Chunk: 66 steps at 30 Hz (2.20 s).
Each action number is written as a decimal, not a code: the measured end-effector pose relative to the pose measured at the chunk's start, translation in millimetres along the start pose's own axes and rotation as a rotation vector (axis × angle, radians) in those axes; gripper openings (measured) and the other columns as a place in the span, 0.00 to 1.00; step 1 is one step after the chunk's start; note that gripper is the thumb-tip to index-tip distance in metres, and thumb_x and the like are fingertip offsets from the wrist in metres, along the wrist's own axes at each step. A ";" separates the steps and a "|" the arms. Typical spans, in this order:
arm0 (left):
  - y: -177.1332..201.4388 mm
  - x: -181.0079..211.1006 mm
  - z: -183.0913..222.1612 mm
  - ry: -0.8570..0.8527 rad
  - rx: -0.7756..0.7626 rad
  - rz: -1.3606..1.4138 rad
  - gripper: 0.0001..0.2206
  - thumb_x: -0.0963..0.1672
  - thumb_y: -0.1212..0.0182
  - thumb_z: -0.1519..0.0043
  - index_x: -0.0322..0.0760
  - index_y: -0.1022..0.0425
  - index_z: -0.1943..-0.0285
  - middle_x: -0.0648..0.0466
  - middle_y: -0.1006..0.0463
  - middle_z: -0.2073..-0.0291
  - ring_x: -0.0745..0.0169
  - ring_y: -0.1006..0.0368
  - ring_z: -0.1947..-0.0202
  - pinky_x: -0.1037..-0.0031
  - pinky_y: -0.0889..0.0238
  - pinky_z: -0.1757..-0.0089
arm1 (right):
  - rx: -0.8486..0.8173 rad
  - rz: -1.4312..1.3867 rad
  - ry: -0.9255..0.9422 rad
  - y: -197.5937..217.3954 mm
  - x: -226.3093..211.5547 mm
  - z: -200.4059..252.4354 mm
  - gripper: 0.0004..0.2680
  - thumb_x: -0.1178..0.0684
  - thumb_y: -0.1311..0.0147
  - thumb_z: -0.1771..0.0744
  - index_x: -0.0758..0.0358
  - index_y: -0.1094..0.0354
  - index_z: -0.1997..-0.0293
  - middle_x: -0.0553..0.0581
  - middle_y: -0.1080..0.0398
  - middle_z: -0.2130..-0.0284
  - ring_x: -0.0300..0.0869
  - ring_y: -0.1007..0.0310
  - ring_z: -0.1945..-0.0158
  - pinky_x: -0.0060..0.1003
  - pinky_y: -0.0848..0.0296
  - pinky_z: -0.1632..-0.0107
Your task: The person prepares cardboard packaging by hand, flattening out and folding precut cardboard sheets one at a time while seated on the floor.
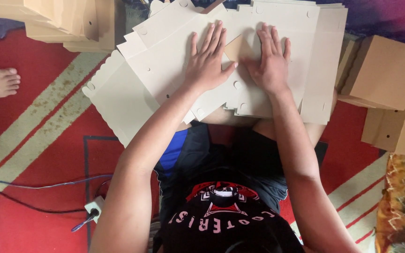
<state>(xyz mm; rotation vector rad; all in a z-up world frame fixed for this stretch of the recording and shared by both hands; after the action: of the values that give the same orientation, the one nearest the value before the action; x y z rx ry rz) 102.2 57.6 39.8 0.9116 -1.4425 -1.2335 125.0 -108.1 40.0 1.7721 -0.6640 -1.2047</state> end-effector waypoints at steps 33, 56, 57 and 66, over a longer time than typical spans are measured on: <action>6.2 0.2 3.0 -0.013 0.058 -0.044 0.40 0.61 0.52 0.30 0.36 0.54 0.18 0.49 0.61 0.20 0.55 0.65 0.20 0.45 0.70 0.30 | -0.018 0.146 0.032 -10.7 -1.3 -0.8 0.25 0.52 0.49 0.33 0.64 0.47 0.26 0.60 0.54 0.24 0.56 0.60 0.22 0.69 0.62 0.28; 22.8 3.6 8.8 0.003 -0.022 0.171 0.40 0.60 0.52 0.34 0.32 0.52 0.20 0.42 0.57 0.20 0.50 0.63 0.20 0.42 0.75 0.31 | -0.080 0.166 -0.080 -15.3 7.6 0.6 0.26 0.38 0.47 0.31 0.55 0.47 0.25 0.55 0.51 0.24 0.49 0.59 0.21 0.65 0.62 0.26; 22.2 3.4 9.1 0.005 -0.023 0.177 0.40 0.60 0.52 0.34 0.32 0.51 0.20 0.42 0.57 0.20 0.50 0.63 0.20 0.42 0.76 0.31 | -0.057 0.173 -0.081 -16.6 9.9 0.9 0.22 0.43 0.48 0.29 0.55 0.46 0.26 0.55 0.50 0.25 0.49 0.57 0.22 0.64 0.61 0.26; 24.3 2.5 8.7 -0.013 -0.019 0.195 0.41 0.58 0.48 0.35 0.30 0.51 0.20 0.41 0.56 0.20 0.48 0.63 0.20 0.41 0.75 0.31 | -0.068 0.157 -0.071 -17.5 9.8 4.4 0.26 0.37 0.46 0.31 0.54 0.46 0.25 0.53 0.50 0.24 0.50 0.58 0.21 0.66 0.63 0.26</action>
<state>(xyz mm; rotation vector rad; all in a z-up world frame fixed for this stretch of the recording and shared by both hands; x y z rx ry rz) 94.6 62.1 64.1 0.7326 -1.4898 -1.1081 124.1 -109.1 19.6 1.5959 -0.7794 -1.1729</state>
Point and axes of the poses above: each hand's wrist, its own z-axis away from the middle knuckle, its own y-axis out of the back of the hand, x = y × z, the point moved 8 cm from there along -z, towards the middle knuckle
